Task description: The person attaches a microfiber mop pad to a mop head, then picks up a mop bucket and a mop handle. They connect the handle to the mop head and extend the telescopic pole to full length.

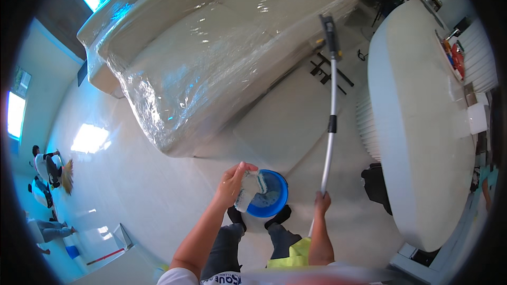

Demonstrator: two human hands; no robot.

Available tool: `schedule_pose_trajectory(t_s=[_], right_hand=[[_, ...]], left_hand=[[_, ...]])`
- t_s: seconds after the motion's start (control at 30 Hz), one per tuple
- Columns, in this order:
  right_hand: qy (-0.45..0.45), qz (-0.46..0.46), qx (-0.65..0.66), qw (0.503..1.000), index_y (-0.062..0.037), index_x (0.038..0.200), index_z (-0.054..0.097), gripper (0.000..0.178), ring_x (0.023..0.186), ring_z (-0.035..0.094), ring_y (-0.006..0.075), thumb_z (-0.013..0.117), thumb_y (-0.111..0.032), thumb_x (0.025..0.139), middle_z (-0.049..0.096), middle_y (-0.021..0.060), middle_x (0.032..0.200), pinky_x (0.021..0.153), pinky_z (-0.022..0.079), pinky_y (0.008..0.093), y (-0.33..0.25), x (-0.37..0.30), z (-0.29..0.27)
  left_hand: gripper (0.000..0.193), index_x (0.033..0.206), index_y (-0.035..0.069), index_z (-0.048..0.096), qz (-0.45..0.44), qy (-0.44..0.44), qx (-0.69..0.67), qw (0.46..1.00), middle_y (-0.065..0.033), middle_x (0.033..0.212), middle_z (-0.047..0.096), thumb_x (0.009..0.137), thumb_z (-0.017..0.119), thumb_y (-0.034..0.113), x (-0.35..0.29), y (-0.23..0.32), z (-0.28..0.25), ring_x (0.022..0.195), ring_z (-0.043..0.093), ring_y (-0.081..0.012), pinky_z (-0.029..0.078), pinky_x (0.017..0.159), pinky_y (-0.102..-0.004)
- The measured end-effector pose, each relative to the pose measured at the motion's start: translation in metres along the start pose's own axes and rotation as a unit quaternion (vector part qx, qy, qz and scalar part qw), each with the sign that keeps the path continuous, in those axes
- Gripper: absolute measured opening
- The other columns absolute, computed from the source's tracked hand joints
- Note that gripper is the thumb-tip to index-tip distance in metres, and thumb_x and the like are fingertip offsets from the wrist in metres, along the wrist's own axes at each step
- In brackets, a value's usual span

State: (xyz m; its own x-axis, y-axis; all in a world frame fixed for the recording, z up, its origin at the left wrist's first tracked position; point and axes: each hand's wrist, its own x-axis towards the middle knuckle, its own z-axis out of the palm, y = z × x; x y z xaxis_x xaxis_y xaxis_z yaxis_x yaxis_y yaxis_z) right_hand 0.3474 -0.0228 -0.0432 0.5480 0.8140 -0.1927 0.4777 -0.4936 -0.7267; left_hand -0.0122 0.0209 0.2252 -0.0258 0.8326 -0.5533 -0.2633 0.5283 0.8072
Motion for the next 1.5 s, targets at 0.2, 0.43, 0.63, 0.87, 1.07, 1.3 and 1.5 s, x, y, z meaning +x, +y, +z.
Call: schedule_pose_trajectory(t_s=[0.2, 0.43, 0.63, 0.87, 1.07, 1.3, 1.5], right_hand=[[-0.099, -0.021, 0.106, 0.989, -0.0054, 0.062, 0.048, 0.019, 0.037, 0.042, 0.0084, 0.060, -0.016, 0.072, 0.043, -0.0001, 0.046, 0.035, 0.032, 0.0242, -0.095, -0.101, -0.049], [-0.225, -0.052, 0.161, 0.960, -0.0019, 0.075, 0.058, 0.022, 0.053, 0.051, 0.0115, 0.062, -0.023, 0.070, 0.054, 0.0049, 0.056, 0.050, 0.041, 0.0285, -0.200, -0.178, -0.112], [-0.287, -0.195, 0.094, 0.933, -0.0034, 0.084, 0.057, 0.020, 0.068, 0.055, 0.0167, 0.059, -0.020, 0.073, 0.055, 0.0062, 0.068, 0.062, 0.044, 0.0317, -0.224, -0.203, -0.132], [-0.259, -0.378, 0.185, 0.869, -0.0036, 0.123, 0.037, 0.048, 0.106, 0.047, 0.0243, 0.054, -0.019, 0.081, 0.046, 0.0149, 0.115, 0.091, 0.036, 0.0354, -0.280, -0.163, -0.106], [-0.179, -0.544, 0.419, 0.705, -0.0007, 0.132, 0.024, 0.051, 0.117, 0.037, 0.0233, 0.038, -0.028, 0.091, 0.030, 0.0137, 0.131, 0.097, 0.028, 0.0347, -0.504, -0.124, -0.195], [-0.307, -0.620, 0.361, 0.625, -0.0095, 0.138, 0.010, 0.074, 0.127, 0.024, 0.0201, 0.030, -0.057, 0.085, 0.024, 0.0083, 0.138, 0.102, 0.016, 0.0344, -0.640, -0.144, -0.344], [-0.505, -0.463, 0.381, 0.620, -0.0060, 0.122, 0.038, 0.054, 0.107, 0.043, 0.0128, 0.052, -0.042, 0.084, 0.047, 0.0051, 0.113, 0.092, 0.032, 0.0275, -0.674, -0.142, -0.379]], left_hand=[[0.046, 0.105, 0.002, 0.057, 0.015, -0.034, 0.030, 0.999, -0.0107, 0.096, 0.056, 0.089, 0.041, 0.042, 0.015, 0.042, 0.021, 0.094, 0.049, -0.0172, 0.039, 0.084, -0.0295], [0.057, 0.118, 0.004, 0.047, 0.232, -0.037, 0.118, 0.965, -0.0103, 0.108, 0.051, 0.085, 0.043, 0.050, -0.009, 0.178, 0.041, 0.101, 0.044, -0.0183, 0.033, 0.091, -0.0309], [0.044, 0.094, 0.007, 0.057, 0.377, -0.048, 0.046, 0.924, -0.0013, 0.078, 0.047, 0.084, 0.049, 0.049, -0.091, 0.309, 0.036, 0.073, 0.045, -0.0099, 0.039, 0.067, -0.0261], [0.033, 0.074, 0.004, 0.054, 0.438, 0.104, 0.203, 0.869, 0.0006, 0.062, 0.049, 0.081, 0.056, 0.036, -0.159, 0.301, 0.060, 0.061, 0.046, -0.0093, 0.039, 0.055, -0.0282], [0.027, 0.083, 0.003, 0.055, 0.457, 0.058, 0.219, 0.860, -0.0024, 0.068, 0.054, 0.081, 0.058, 0.030, -0.192, 0.269, 0.111, 0.066, 0.050, -0.0110, 0.042, 0.061, -0.0288], [0.030, 0.079, 0.003, 0.051, 0.509, -0.068, 0.219, 0.830, -0.0027, 0.063, 0.050, 0.079, 0.062, 0.031, -0.184, 0.251, 0.158, 0.061, 0.045, -0.0100, 0.039, 0.058, -0.0277], [0.038, 0.087, 0.007, 0.054, 0.480, -0.063, 0.390, 0.783, -0.0076, 0.074, 0.057, 0.073, 0.067, 0.039, -0.191, 0.271, 0.184, 0.071, 0.053, -0.0194, 0.042, 0.068, -0.0325]])
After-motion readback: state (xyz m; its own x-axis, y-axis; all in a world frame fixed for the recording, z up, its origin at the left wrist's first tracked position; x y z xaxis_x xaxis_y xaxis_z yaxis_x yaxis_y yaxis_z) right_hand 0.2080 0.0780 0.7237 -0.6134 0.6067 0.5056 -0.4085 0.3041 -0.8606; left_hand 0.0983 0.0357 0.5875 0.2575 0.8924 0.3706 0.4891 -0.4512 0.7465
